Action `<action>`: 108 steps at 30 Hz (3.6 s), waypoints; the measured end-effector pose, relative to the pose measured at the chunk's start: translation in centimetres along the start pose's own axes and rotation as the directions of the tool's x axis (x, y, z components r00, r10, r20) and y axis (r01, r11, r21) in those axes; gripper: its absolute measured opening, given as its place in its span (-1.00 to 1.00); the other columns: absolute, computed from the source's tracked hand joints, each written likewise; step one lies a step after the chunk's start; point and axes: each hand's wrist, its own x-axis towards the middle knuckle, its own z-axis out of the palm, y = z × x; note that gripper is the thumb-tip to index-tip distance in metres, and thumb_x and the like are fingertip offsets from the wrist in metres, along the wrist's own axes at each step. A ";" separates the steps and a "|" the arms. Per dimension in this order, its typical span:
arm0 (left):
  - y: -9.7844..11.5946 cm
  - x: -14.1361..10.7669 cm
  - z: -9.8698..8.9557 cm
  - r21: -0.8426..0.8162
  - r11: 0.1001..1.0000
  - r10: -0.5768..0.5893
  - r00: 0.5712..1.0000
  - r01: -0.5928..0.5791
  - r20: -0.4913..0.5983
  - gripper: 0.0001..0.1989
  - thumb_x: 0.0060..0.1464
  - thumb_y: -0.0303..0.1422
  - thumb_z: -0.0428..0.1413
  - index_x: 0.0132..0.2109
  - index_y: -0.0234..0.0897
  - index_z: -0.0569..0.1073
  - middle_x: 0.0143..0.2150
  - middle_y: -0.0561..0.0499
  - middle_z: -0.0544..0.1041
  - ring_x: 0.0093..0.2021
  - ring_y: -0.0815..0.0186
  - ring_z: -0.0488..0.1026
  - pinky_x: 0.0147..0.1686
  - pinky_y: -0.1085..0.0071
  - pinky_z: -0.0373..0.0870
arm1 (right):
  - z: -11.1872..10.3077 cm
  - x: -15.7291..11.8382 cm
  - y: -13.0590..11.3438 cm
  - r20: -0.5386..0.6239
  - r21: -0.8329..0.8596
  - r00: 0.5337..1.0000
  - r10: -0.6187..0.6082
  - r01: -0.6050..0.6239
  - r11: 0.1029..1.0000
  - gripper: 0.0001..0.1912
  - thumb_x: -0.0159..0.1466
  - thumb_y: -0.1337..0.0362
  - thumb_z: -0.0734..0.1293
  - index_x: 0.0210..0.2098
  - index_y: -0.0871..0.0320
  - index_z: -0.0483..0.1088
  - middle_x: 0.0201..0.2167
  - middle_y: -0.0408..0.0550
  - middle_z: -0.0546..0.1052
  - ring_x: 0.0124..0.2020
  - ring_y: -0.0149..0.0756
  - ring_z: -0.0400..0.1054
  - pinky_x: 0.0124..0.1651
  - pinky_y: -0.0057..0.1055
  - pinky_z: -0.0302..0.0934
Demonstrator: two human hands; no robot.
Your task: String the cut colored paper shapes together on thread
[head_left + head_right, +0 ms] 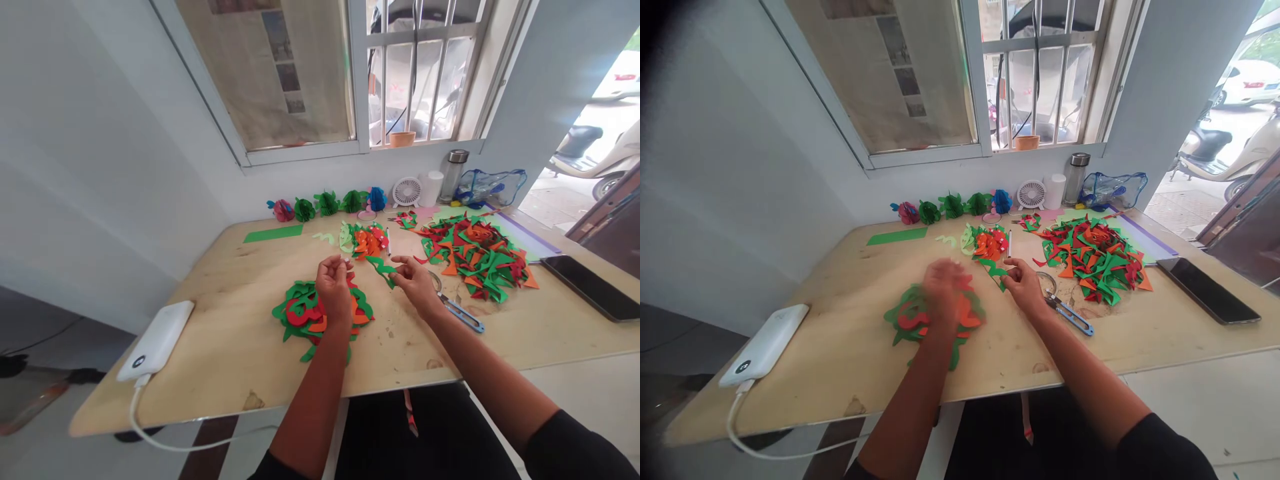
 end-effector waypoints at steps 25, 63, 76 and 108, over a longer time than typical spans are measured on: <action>-2.1 0.6 1.7 0.045 0.999 0.009 0.975 -0.019 0.223 -0.73 0.04 -0.15 0.10 -0.41 -0.28 0.49 -0.42 0.01 0.51 -0.38 0.35 0.43 -0.31 0.42 0.39 | 2.8 -0.2 -0.4 0.161 0.616 0.957 0.243 -0.290 0.733 -0.55 -0.11 0.23 0.51 -0.23 0.10 0.37 -0.52 -0.22 0.42 -0.56 -0.46 0.20 -0.51 -0.50 0.06; -1.1 -0.4 1.3 0.460 0.872 -0.222 0.700 -0.169 0.679 -0.73 0.05 -0.26 0.00 -0.54 -0.30 0.31 -0.60 0.14 0.23 -0.55 0.45 0.15 -0.50 0.49 0.09 | 0.7 0.6 -0.1 0.012 0.340 0.999 0.051 -0.052 0.939 -0.68 0.04 0.19 0.39 -0.22 0.11 0.36 -0.53 -0.23 0.41 -0.50 -0.43 0.26 -0.42 -0.46 0.13; -2.0 -0.3 1.3 0.434 0.896 -0.250 0.696 -0.098 0.673 -0.75 0.04 -0.22 0.02 -0.44 -0.32 0.41 -0.57 0.12 0.30 -0.55 0.45 0.20 -0.54 0.52 0.12 | 0.7 0.6 0.0 -0.045 0.338 0.995 0.093 -0.072 0.938 -0.64 0.01 0.20 0.42 -0.21 0.13 0.35 -0.54 -0.23 0.41 -0.52 -0.43 0.24 -0.45 -0.46 0.11; -3.1 -1.0 1.9 0.370 0.929 -0.234 0.777 0.001 0.584 -0.78 -0.04 -0.26 0.06 -0.44 -0.35 0.43 -0.52 0.05 0.37 -0.46 0.41 0.29 -0.43 0.48 0.22 | 0.8 0.4 0.3 -0.091 0.331 0.993 0.071 -0.037 0.943 -0.59 0.03 0.16 0.43 -0.16 0.14 0.35 -0.54 -0.20 0.44 -0.50 -0.39 0.30 -0.42 -0.43 0.16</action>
